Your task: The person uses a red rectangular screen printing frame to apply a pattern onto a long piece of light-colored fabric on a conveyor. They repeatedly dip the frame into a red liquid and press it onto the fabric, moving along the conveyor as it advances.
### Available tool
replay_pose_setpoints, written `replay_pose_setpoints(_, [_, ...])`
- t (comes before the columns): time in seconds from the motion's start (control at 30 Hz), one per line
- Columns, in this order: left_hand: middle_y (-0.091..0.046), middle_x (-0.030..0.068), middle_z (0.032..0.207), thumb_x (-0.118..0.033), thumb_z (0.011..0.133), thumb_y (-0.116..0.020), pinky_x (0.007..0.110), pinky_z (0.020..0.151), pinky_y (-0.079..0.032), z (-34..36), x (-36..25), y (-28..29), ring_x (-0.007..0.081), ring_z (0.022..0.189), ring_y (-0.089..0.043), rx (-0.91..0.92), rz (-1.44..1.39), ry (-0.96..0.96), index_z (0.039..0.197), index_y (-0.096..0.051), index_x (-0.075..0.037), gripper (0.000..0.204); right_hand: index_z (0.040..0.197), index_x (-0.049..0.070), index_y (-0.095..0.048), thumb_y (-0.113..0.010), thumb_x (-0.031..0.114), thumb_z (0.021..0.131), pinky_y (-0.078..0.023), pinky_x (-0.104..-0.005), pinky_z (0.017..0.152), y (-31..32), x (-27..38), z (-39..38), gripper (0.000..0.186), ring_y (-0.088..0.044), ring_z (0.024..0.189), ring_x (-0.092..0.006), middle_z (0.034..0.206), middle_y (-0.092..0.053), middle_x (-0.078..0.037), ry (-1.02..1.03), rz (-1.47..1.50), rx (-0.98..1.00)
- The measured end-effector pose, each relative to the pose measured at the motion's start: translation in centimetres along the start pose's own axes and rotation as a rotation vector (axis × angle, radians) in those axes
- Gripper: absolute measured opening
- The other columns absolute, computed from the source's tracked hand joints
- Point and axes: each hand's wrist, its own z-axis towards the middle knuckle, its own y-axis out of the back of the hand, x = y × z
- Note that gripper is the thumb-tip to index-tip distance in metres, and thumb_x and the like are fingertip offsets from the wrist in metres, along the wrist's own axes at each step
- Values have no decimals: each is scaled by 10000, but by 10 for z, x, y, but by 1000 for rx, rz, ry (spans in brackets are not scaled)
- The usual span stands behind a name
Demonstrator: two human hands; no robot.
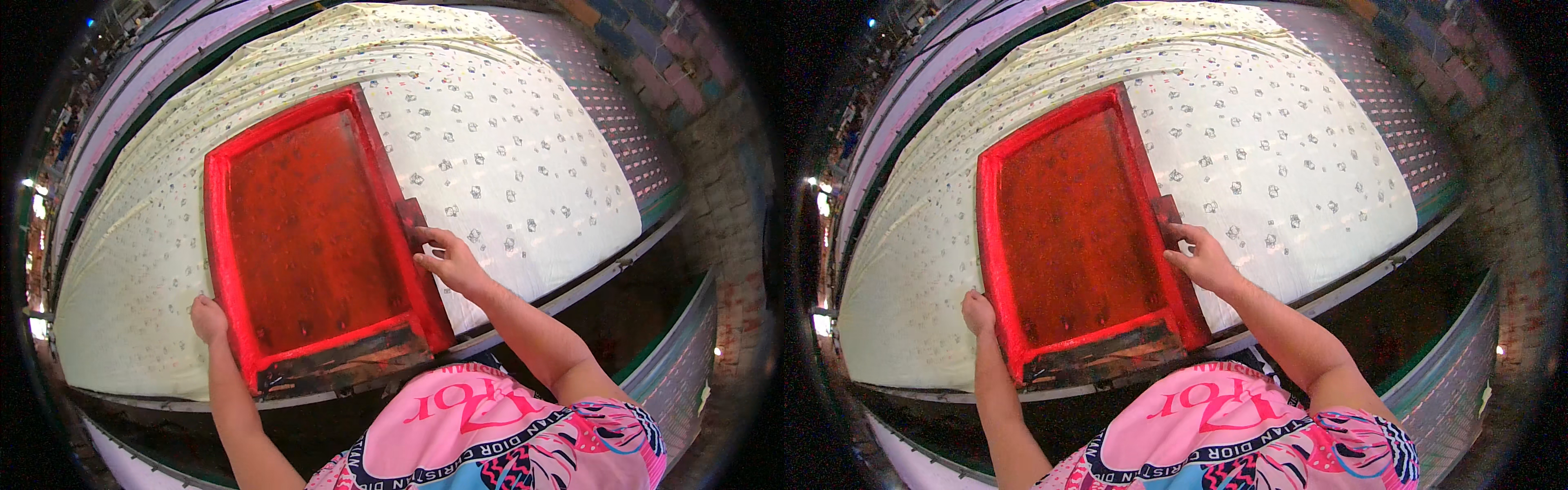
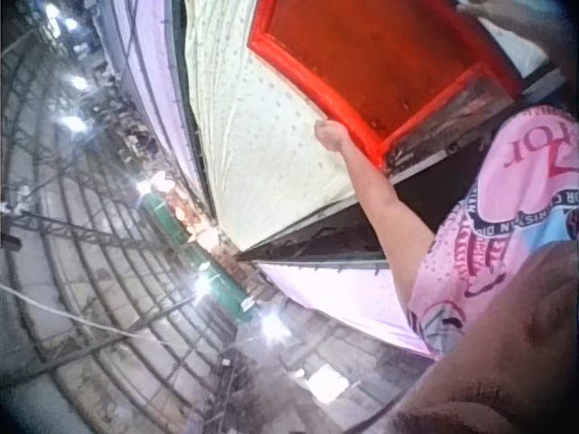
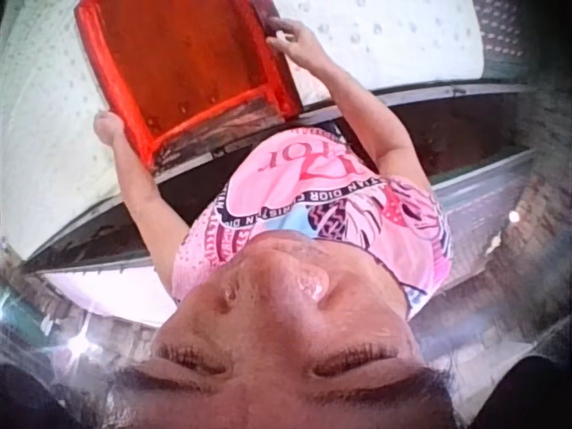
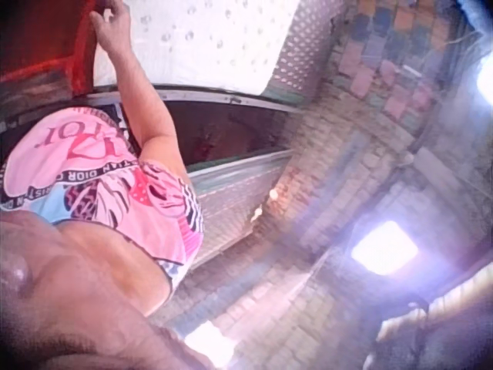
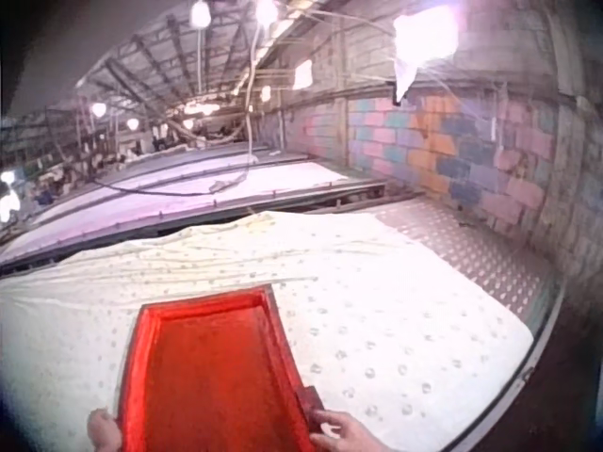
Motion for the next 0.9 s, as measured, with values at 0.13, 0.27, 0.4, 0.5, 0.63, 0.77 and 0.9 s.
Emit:
replay_pose_setpoints(0.13, [-761, 289, 1110, -351, 1132, -472, 587, 965, -536, 13, 28, -16, 497, 1044, -708, 51, -133, -16, 1068, -753, 43, 488, 1539, 1, -609, -784, 137, 1011, -532, -380, 1122, -6, 25, 14, 572, -652, 1309, -206, 1432, -691, -115, -63, 98, 46])
replay_pose_setpoints(0.27, [-750, 314, 1082, -381, 1139, -479, 582, 931, -513, 23, 36, -31, 517, 1022, -694, 124, -274, -20, 1029, -749, 79, 545, 1521, -4, -624, -773, 125, 1021, -562, -340, 1047, -13, 31, 15, 537, -690, 1197, -177, 1383, -710, -120, -134, 160, 2])
replay_pose_setpoints(0.4, [-750, 307, 1017, -454, 1152, -485, 548, 912, -509, 23, 39, -30, 478, 969, -697, 181, -412, 66, 1047, -728, 121, 633, 1509, 4, -635, -770, 112, 1024, -581, -319, 965, -16, 45, 13, 515, -710, 1088, -154, 1357, -711, -140, -124, 132, 0])
replay_pose_setpoints(0.5, [-744, 258, 944, -497, 1153, -502, 511, 877, -514, 32, 46, -39, 398, 901, -688, 225, -510, 99, 1023, -718, 136, 681, 1505, 14, -639, -771, 110, 1024, -595, -318, 913, -14, 55, 8, 508, -720, 1041, -146, 1364, -709, -140, -101, 146, -3])
replay_pose_setpoints(0.63, [-702, 119, 863, -537, 1145, -545, 453, 760, -512, 46, 58, -49, 232, 785, -620, 343, -829, 248, 932, -724, 79, 676, 1490, 9, -649, -775, 126, 1020, -608, -331, 899, -5, 79, 0, 500, -732, 1041, -153, 1385, -710, -104, -22, 110, -5])
replay_pose_setpoints(0.77, [-714, 119, 880, -645, 1118, -534, 437, 746, -553, 23, 21, -17, 257, 751, -657, 426, -955, 333, 916, -708, 23, 719, 1418, -17, -698, -803, 155, 983, -595, -360, 968, 29, 87, 7, 480, -729, 1074, -180, 1342, -746, -129, 112, -8, -48])
replay_pose_setpoints(0.9, [-744, 130, 893, -738, 1084, -508, 444, 781, -584, -1, -31, -16, 292, 763, -693, 539, -1153, 349, 958, -717, -1, 777, 1360, -16, -739, -816, 171, 953, -584, -361, 995, 100, 67, 22, 455, -722, 1086, -185, 1181, -800, -117, 135, 8, -164])
